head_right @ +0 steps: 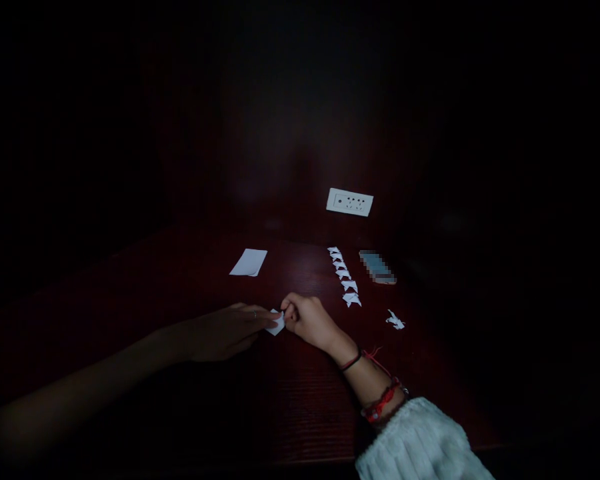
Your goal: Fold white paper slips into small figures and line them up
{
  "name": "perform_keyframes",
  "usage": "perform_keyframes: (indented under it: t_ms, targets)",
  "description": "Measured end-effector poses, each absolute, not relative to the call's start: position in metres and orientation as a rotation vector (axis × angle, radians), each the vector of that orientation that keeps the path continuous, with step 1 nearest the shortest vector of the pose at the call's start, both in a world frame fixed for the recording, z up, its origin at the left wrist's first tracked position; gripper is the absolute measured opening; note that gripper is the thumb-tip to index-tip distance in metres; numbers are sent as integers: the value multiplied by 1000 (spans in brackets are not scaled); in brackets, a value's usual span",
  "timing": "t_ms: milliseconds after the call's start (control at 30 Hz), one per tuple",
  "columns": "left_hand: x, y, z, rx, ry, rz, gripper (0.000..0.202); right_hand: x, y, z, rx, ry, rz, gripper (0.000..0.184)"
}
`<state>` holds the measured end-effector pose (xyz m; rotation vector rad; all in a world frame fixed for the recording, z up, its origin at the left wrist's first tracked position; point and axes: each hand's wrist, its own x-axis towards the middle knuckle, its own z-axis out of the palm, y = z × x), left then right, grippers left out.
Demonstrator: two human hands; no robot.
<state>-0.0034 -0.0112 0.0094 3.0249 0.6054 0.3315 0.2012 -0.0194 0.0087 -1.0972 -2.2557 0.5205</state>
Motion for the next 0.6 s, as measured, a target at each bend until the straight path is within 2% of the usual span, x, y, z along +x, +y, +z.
perform_keyframes:
  t_ms: [233, 600]
  targets:
    - [-2, -12, 9, 3018, 598, 359, 38, 206, -29, 19, -959, -2539, 292, 25]
    - [0, -15, 14, 3033, 633, 320, 40, 204, -33, 26, -980, -2659, 66, 12]
